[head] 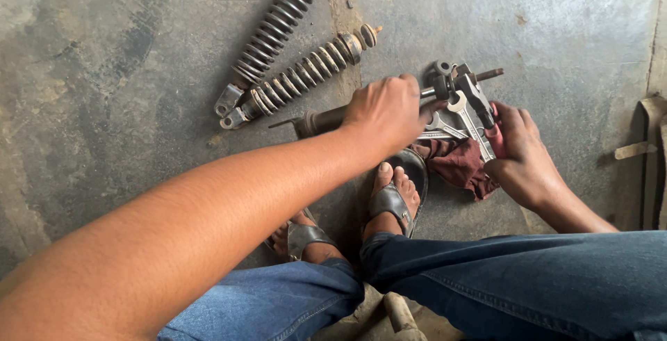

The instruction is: The person sits on the floor of a repair workshop and works on motorcycle shock absorbers. They use pliers and combination wrenches to loosen and remove nuts from the shock absorber shafts, separate the coil springs from the damper units, and handle the springs and mounting hardware.

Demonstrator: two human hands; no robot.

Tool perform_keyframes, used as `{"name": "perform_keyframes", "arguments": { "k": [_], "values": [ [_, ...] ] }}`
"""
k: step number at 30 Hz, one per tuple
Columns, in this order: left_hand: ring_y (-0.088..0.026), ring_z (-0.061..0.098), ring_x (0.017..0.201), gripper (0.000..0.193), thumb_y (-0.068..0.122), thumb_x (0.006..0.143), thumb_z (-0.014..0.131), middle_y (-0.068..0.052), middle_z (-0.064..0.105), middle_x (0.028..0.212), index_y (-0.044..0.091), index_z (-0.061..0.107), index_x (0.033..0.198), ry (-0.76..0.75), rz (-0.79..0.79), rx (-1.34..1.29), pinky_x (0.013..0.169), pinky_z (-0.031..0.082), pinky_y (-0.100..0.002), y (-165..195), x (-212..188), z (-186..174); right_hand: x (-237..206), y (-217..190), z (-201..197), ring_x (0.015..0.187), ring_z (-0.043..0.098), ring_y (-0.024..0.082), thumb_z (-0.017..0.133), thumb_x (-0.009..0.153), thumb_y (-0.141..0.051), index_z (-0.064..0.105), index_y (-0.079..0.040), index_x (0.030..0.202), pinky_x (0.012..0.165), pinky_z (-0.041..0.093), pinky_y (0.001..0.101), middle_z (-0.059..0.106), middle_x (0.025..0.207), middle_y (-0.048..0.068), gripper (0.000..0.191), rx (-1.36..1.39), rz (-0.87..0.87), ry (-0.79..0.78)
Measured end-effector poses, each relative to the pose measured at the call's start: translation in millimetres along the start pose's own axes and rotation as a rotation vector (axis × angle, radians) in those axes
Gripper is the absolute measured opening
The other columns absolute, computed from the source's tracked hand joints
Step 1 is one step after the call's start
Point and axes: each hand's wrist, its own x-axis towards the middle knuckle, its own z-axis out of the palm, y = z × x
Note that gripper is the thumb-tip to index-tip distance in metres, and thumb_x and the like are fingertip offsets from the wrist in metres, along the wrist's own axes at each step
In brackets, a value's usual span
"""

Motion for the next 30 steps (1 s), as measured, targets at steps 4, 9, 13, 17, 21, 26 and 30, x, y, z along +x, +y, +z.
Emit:
{"name": "perform_keyframes", "arguments": {
  "k": [4, 9, 13, 17, 21, 26, 30],
  "values": [
    [-0.023, 0.066, 0.064, 0.036, 0.036, 0.092, 0.059, -0.008, 0.065, 0.075, 0.007, 0.058, 0.113, 0.465, 0.315, 0.047, 0.057, 0.054, -0.044, -9, -2, 23, 2, -4, 1, 0.121, 0.053, 0.04, 0.061, 0.077, 0.004, 0.046, 0.001, 0.138, 0.101, 0.045, 0.0536, 0.053, 0.131, 0.025, 0.063, -0.103, 0.147, -0.013],
    [-0.014, 0.062, 0.058, 0.024, 0.017, 0.106, 0.045, -0.004, 0.063, 0.071, 0.014, 0.059, 0.125, 0.163, 0.336, -0.484, 0.054, 0.048, -0.03, -12, -7, 27, 7, -1, -8, 0.095, 0.063, 0.035, 0.053, 0.08, 0.009, 0.056, 0.004, 0.117, 0.083, 0.054, 0.0534, 0.063, 0.108, 0.023, 0.037, -0.221, 0.149, -0.001],
    [-0.013, 0.059, 0.052, 0.031, 0.012, 0.102, 0.045, -0.003, 0.068, 0.068, 0.018, 0.07, 0.119, -0.02, 0.251, -0.498, 0.049, 0.045, -0.03, -9, -11, 9, 10, 17, -20, 0.085, 0.063, 0.032, 0.053, 0.077, 0.009, 0.058, 0.004, 0.111, 0.076, 0.054, 0.0492, 0.062, 0.1, 0.019, 0.034, -0.266, -0.013, 0.049],
    [-0.01, 0.053, 0.053, 0.026, 0.021, 0.11, 0.051, -0.004, 0.068, 0.071, 0.01, 0.074, 0.11, -0.121, 0.48, -0.781, 0.049, 0.046, -0.026, 11, -7, -4, 14, 32, -40, 0.077, 0.064, 0.029, 0.056, 0.077, 0.006, 0.06, 0.002, 0.105, 0.07, 0.057, 0.0436, 0.064, 0.093, 0.017, 0.028, -0.393, -0.084, 0.053],
    [-0.009, 0.06, 0.047, 0.029, 0.024, 0.104, 0.049, -0.002, 0.07, 0.07, 0.005, 0.068, 0.114, -0.439, 0.458, -1.086, 0.041, 0.051, -0.025, 32, -15, -2, 21, 37, -63, 0.091, 0.069, 0.028, 0.054, 0.069, -0.002, 0.062, 0.001, 0.098, 0.075, 0.059, 0.0399, 0.067, 0.106, 0.023, 0.031, -0.157, -0.569, 0.188],
    [-0.011, 0.052, 0.045, 0.035, 0.028, 0.112, 0.051, -0.002, 0.056, 0.064, -0.002, 0.061, 0.095, -0.893, 0.24, -1.398, 0.039, 0.043, -0.029, 41, -31, 9, 48, 43, -42, 0.108, 0.067, 0.031, 0.048, 0.09, 0.001, 0.057, -0.003, 0.106, 0.1, 0.058, 0.0399, 0.064, 0.116, 0.015, 0.019, 0.053, -0.691, 0.167],
    [-0.01, 0.058, 0.054, 0.031, 0.029, 0.109, 0.043, -0.001, 0.067, 0.067, 0.011, 0.068, 0.103, -0.141, 0.307, -0.851, 0.051, 0.054, -0.03, 33, -19, 5, 35, 47, -8, 0.12, 0.057, 0.033, 0.057, 0.069, 0.01, 0.054, -0.002, 0.132, 0.088, 0.057, 0.0392, 0.057, 0.131, 0.017, 0.064, 0.065, -0.212, -0.026]
  ]
}}
